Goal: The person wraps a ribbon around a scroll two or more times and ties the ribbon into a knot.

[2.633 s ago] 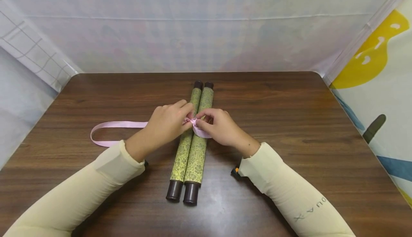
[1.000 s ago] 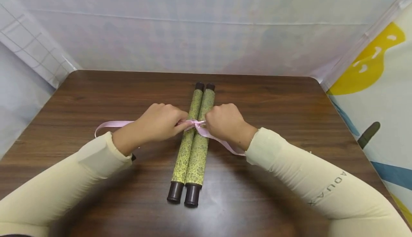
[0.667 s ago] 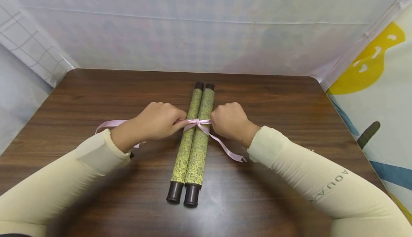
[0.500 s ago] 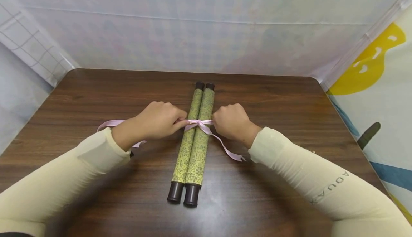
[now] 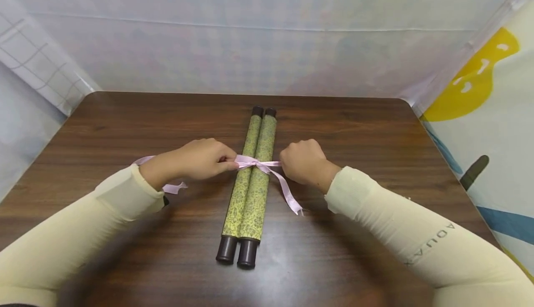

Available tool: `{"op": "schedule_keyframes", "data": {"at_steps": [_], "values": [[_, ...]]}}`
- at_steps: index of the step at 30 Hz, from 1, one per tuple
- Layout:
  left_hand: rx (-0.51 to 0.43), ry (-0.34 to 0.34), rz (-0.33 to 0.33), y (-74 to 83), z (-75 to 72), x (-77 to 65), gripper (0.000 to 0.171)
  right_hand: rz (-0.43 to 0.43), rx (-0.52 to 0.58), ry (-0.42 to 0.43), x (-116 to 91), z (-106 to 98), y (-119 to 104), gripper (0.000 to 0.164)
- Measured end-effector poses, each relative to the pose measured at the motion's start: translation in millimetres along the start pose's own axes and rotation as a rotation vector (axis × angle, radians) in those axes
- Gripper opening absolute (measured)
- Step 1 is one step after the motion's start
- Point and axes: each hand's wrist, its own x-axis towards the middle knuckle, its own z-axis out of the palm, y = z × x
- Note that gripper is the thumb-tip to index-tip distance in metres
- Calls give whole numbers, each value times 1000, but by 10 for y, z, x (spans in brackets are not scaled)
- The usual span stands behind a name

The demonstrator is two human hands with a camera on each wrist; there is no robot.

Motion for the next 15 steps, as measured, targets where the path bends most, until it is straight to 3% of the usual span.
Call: {"op": "schedule_keyframes", "data": {"at_steps": [5, 10, 12, 15], "values": [[-9, 4, 1, -5, -29, -32, 40, -4, 39, -30, -41, -8, -8, 36], [23, 59, -66, -38, -76, -82, 33, -7, 109, -25, -99, -42, 33, 32], [43, 105, -94, -54, -92, -89, 34, -9, 122, 3, -102, -68, 82, 28], [59, 175, -151, -63, -106, -55, 52, 7, 110, 93, -60, -132, 188, 30]]}}
